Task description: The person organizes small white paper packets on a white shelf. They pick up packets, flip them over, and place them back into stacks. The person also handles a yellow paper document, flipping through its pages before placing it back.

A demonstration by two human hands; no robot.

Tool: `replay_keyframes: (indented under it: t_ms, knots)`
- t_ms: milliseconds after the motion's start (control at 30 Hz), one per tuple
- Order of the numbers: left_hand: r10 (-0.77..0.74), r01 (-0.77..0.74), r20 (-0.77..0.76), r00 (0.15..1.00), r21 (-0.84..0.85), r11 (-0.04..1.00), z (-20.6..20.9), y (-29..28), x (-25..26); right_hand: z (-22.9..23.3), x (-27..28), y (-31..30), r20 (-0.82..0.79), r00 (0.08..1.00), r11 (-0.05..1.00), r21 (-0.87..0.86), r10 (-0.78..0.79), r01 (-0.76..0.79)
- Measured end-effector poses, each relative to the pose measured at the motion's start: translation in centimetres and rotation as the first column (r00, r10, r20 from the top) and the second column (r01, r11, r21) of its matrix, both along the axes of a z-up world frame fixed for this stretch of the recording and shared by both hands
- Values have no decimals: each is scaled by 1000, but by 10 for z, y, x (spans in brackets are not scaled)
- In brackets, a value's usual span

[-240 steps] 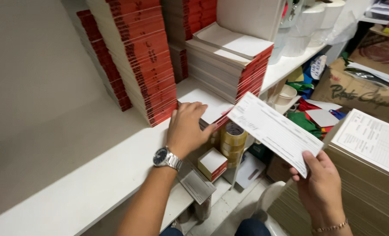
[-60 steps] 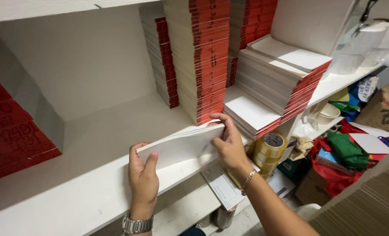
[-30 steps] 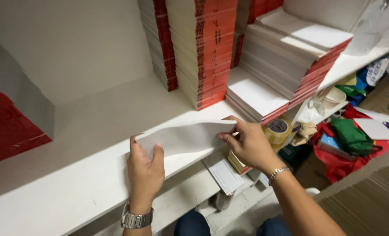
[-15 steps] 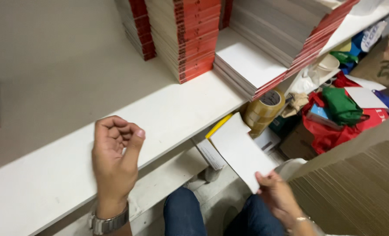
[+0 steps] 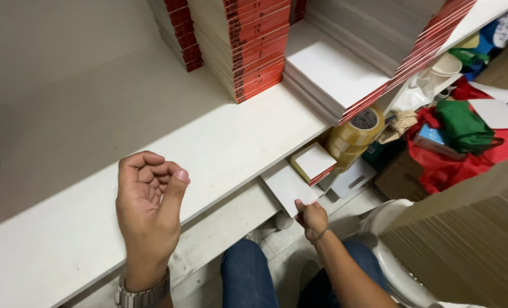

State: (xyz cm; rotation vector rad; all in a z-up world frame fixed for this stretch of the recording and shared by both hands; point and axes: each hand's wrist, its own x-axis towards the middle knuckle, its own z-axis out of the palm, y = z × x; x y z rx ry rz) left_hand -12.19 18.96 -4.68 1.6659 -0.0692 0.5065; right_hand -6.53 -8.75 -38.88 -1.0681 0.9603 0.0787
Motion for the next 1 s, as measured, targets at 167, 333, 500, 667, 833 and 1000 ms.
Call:
replay_keyframes:
  t_ms: [167, 333, 500, 667, 833, 1000]
  knots:
    - [1, -1, -6, 1000, -35, 999, -2, 1, 2, -6, 13, 7, -68, 997, 1000, 12, -19, 20]
    - [-3, 3, -10, 1000, -27, 1000, 1, 0, 2, 25, 8, 14, -112, 994, 981, -192, 15, -37]
    - [-12, 12, 7, 1000, -26, 1000, -1, 1, 2, 38, 1, 18, -90, 995, 960, -274, 32, -56]
    - [-13, 13, 33, 999, 12, 1000, -1, 1, 2, 20, 4, 14, -49, 992, 954, -285, -115, 97]
    - [-5, 5, 7, 1000, 20, 1000, 1, 1, 1, 20, 0, 11, -81, 994, 958, -281, -74, 49]
    - [2, -2, -3, 1000, 18, 1000, 1, 1, 1, 12, 2, 8, -47, 994, 966, -244, -102, 87]
